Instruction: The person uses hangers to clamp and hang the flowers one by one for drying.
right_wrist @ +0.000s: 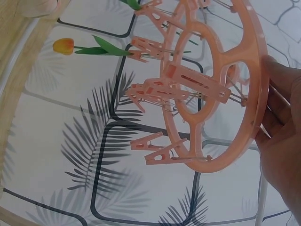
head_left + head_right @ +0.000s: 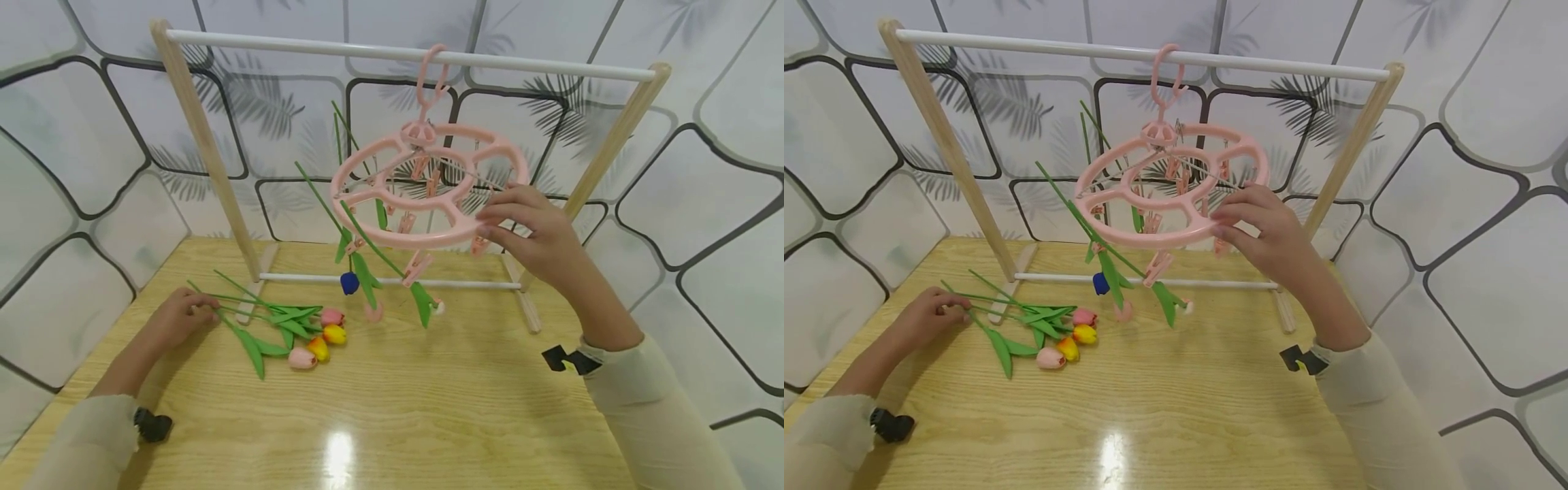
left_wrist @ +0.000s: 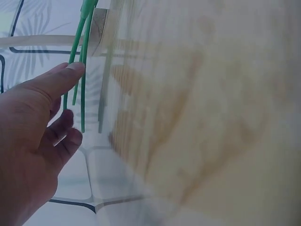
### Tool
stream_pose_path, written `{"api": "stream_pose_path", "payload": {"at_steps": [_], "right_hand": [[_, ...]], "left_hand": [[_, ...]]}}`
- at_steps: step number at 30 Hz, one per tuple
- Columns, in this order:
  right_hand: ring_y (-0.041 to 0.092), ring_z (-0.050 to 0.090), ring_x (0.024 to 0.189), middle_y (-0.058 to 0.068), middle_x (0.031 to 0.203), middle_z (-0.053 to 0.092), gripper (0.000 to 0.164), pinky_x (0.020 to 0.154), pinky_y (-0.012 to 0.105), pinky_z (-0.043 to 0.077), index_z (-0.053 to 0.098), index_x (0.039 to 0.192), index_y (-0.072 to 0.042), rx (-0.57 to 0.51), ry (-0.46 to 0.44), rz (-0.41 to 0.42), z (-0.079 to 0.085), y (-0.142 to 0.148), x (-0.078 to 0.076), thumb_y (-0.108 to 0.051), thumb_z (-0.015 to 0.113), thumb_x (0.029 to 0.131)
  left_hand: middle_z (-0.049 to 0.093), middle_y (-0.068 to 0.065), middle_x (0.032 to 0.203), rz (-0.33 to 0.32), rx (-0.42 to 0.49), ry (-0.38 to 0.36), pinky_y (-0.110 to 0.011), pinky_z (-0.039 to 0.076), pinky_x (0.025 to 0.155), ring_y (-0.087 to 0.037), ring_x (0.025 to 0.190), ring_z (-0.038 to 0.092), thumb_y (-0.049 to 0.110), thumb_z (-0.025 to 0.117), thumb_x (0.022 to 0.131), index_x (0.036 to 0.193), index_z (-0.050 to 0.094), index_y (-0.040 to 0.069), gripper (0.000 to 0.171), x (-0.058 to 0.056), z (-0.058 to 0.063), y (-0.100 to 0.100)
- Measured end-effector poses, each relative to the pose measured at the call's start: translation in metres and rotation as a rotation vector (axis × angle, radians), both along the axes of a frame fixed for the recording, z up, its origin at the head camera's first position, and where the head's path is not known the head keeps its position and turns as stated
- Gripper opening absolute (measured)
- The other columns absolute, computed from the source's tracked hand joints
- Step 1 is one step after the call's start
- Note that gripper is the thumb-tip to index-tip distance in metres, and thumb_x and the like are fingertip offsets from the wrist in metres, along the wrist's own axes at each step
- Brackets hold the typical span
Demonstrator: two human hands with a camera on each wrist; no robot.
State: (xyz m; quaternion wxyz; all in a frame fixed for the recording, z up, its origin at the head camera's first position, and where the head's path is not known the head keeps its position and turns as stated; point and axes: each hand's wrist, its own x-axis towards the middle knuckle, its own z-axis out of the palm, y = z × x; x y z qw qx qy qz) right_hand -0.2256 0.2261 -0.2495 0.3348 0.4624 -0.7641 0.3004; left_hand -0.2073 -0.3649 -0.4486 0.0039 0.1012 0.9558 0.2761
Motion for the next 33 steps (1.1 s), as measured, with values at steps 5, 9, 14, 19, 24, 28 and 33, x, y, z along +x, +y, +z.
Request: {"api": "stream_pose_path", "payload": {"at_steps": [5,9,14,19,24,28,33], "right_hand": [[0.029,0.06,0.108,0.012,0.104,0.071,0.022,0.118,0.033,0.037,0.076,0.102,-0.002,0.006,-0.004,-0.011,-0.001,0.0,0.001,-0.002,0.082,0.081],[0.029,0.06,0.109,0.012,0.104,0.071,0.021,0.117,0.035,0.038,0.076,0.102,-0.002,0.004,-0.004,0.004,0.0,-0.001,0.001,-0.002,0.081,0.081],[0.029,0.06,0.105,0.013,0.104,0.071,0.025,0.117,0.035,0.038,0.076,0.103,-0.001,-0.002,-0.003,0.028,0.001,-0.002,0.001,-0.023,0.074,0.091],[0.029,0.061,0.106,0.013,0.103,0.072,0.029,0.119,0.036,0.037,0.076,0.103,-0.002,0.0,-0.005,0.015,0.0,0.0,0.0,-0.028,0.072,0.093],[0.029,0.06,0.109,0.013,0.104,0.071,0.019,0.117,0.032,0.037,0.076,0.103,-0.001,-0.002,-0.017,0.006,-0.001,0.001,0.002,-0.013,0.078,0.087],[0.029,0.06,0.108,0.013,0.105,0.071,0.02,0.117,0.033,0.038,0.076,0.103,-0.001,-0.003,-0.016,0.012,-0.001,0.0,0.001,-0.01,0.079,0.086],[0.03,0.06,0.108,0.013,0.104,0.072,0.021,0.118,0.036,0.037,0.076,0.103,-0.002,-0.001,-0.01,0.003,-0.002,-0.002,0.0,-0.005,0.081,0.083]], "left_hand": [[0.055,-0.019,0.101,-0.071,-0.039,0.246,-0.038,0.042,0.067,-0.031,0.084,0.049,0.006,0.081,0.082,0.097,0.075,0.008,0.016,0.006,-0.005,-0.005],[0.066,-0.018,0.094,-0.156,-0.094,0.565,-0.05,0.039,0.078,-0.037,0.086,0.055,0.019,0.084,0.075,0.08,0.073,0.014,0.013,0.012,-0.01,-0.01],[0.073,-0.013,0.092,-0.123,-0.135,0.565,-0.045,0.035,0.079,-0.036,0.088,0.054,0.005,0.088,0.061,0.079,0.074,0.017,0.026,0.026,-0.008,-0.014],[0.073,-0.011,0.09,-0.122,-0.113,0.488,-0.041,0.037,0.082,-0.024,0.093,0.055,0.0,0.088,0.061,0.081,0.075,0.017,0.029,0.035,-0.006,-0.016],[0.071,0.007,0.093,-0.09,-0.032,0.343,-0.022,0.042,0.078,0.012,0.097,0.047,0.008,0.086,0.075,0.089,0.077,0.021,0.021,0.05,0.005,-0.015],[0.066,0.019,0.101,-0.011,0.065,0.196,-0.009,0.041,0.075,0.023,0.097,0.041,0.018,0.079,0.088,0.1,0.077,0.021,0.012,0.064,0.016,-0.011],[0.064,0.025,0.102,0.043,0.118,0.142,-0.007,0.041,0.075,0.022,0.097,0.045,0.023,0.074,0.093,0.104,0.076,0.021,0.011,0.073,0.023,-0.003]]}}
